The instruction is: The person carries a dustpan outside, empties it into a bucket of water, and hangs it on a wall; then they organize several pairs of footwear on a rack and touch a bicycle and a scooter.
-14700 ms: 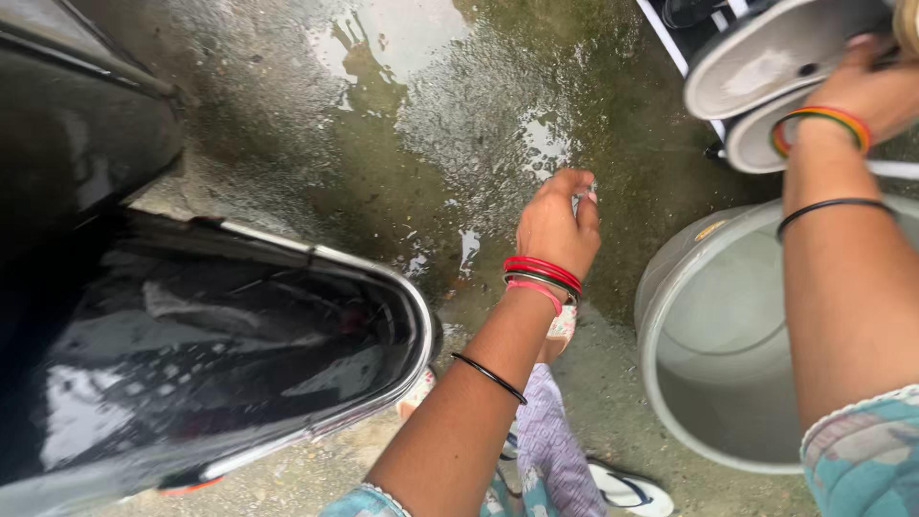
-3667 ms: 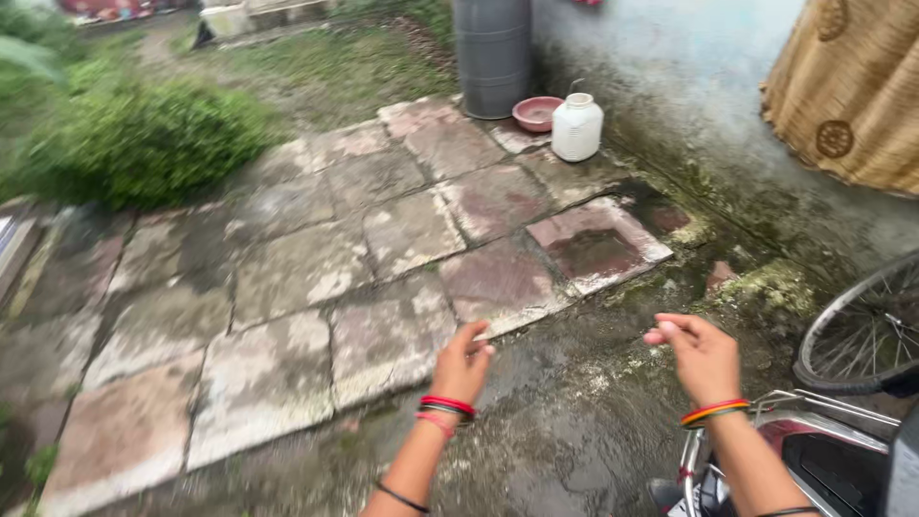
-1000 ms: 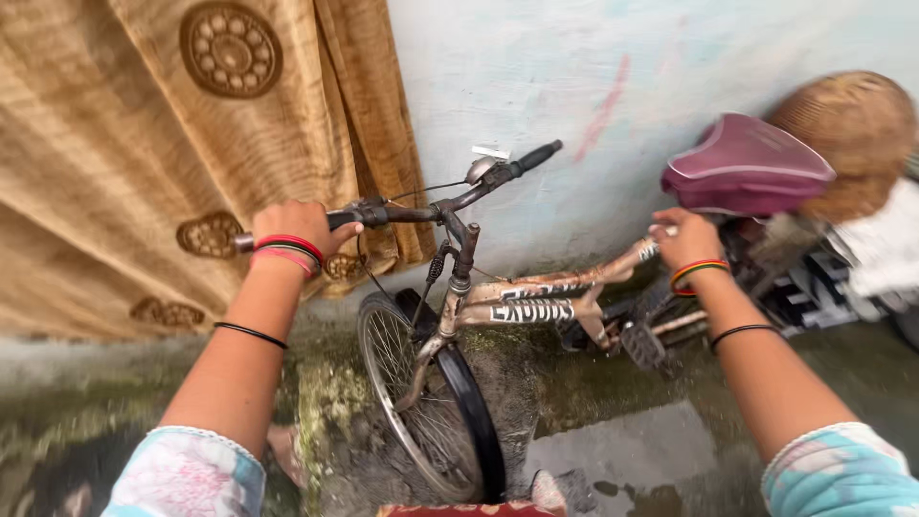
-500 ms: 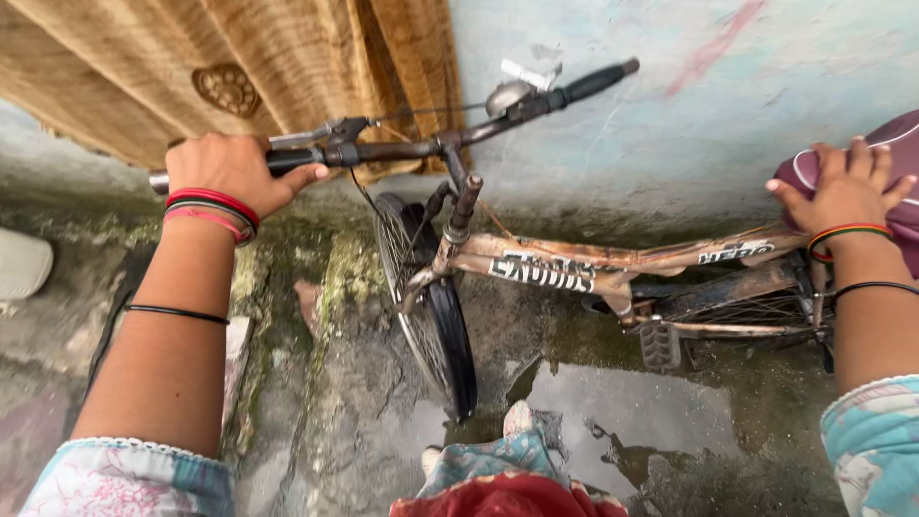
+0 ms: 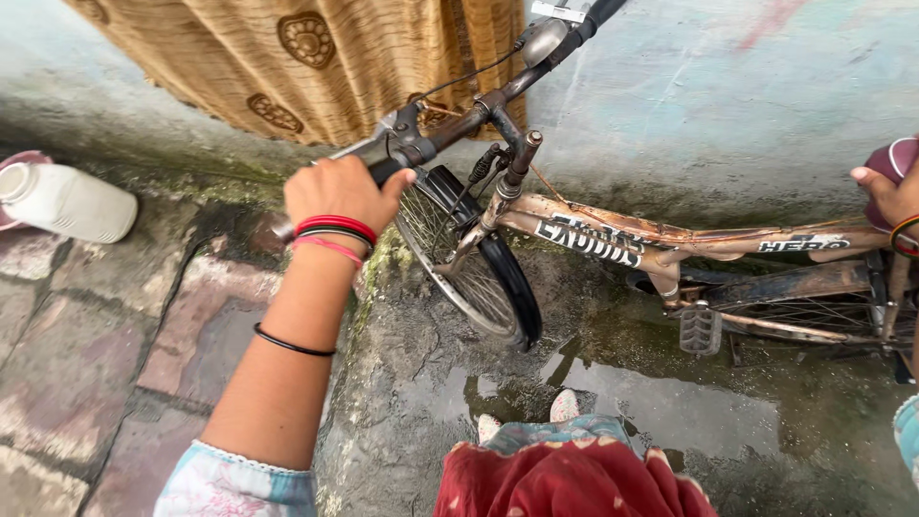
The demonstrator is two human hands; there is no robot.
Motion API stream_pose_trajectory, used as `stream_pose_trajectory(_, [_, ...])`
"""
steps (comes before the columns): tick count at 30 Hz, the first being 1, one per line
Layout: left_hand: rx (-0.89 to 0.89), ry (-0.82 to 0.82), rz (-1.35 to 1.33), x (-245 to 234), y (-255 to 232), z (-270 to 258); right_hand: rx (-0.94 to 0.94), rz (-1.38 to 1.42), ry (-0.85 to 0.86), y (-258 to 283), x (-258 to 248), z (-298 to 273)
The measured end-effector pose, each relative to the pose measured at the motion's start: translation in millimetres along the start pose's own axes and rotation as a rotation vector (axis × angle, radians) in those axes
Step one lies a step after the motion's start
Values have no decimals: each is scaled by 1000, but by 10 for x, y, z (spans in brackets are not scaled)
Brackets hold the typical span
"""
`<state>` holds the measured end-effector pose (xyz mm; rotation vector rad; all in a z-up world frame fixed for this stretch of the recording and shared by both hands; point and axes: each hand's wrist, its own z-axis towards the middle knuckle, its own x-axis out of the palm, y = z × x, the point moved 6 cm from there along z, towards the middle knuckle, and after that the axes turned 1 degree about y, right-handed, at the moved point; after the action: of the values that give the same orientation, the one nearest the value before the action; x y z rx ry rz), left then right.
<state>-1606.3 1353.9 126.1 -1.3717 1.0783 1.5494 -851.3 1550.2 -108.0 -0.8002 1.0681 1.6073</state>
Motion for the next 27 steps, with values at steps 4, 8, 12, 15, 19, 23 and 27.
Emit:
stream_pose_trajectory(4, [8,35,-69,57,-90,-344,113,-2,67,-4,58,-127])
stream_pose_trajectory(8, [-14,87,-111,174,-185,-589,-46,-163,-106,40,-67,-266])
stream_pose_trajectory(12, [-63,143,-161,295,-284,-791,54,-213,-13,290,-370,-412])
stream_pose_trajectory(15, [-36,210,-228,439,-390,-982,52,-368,-64,461,-512,-475])
stream_pose_trajectory(19, [-96,375,-507,556,-491,-1252,-11,-550,-186,517,-601,-546])
stream_pose_trajectory(23, [-169,562,-1075,665,-511,-1333,105,-323,-64,266,-405,-568])
stream_pose_trajectory(27, [-222,568,-1283,951,-602,-1518,183,-200,-26,78,-264,-581])
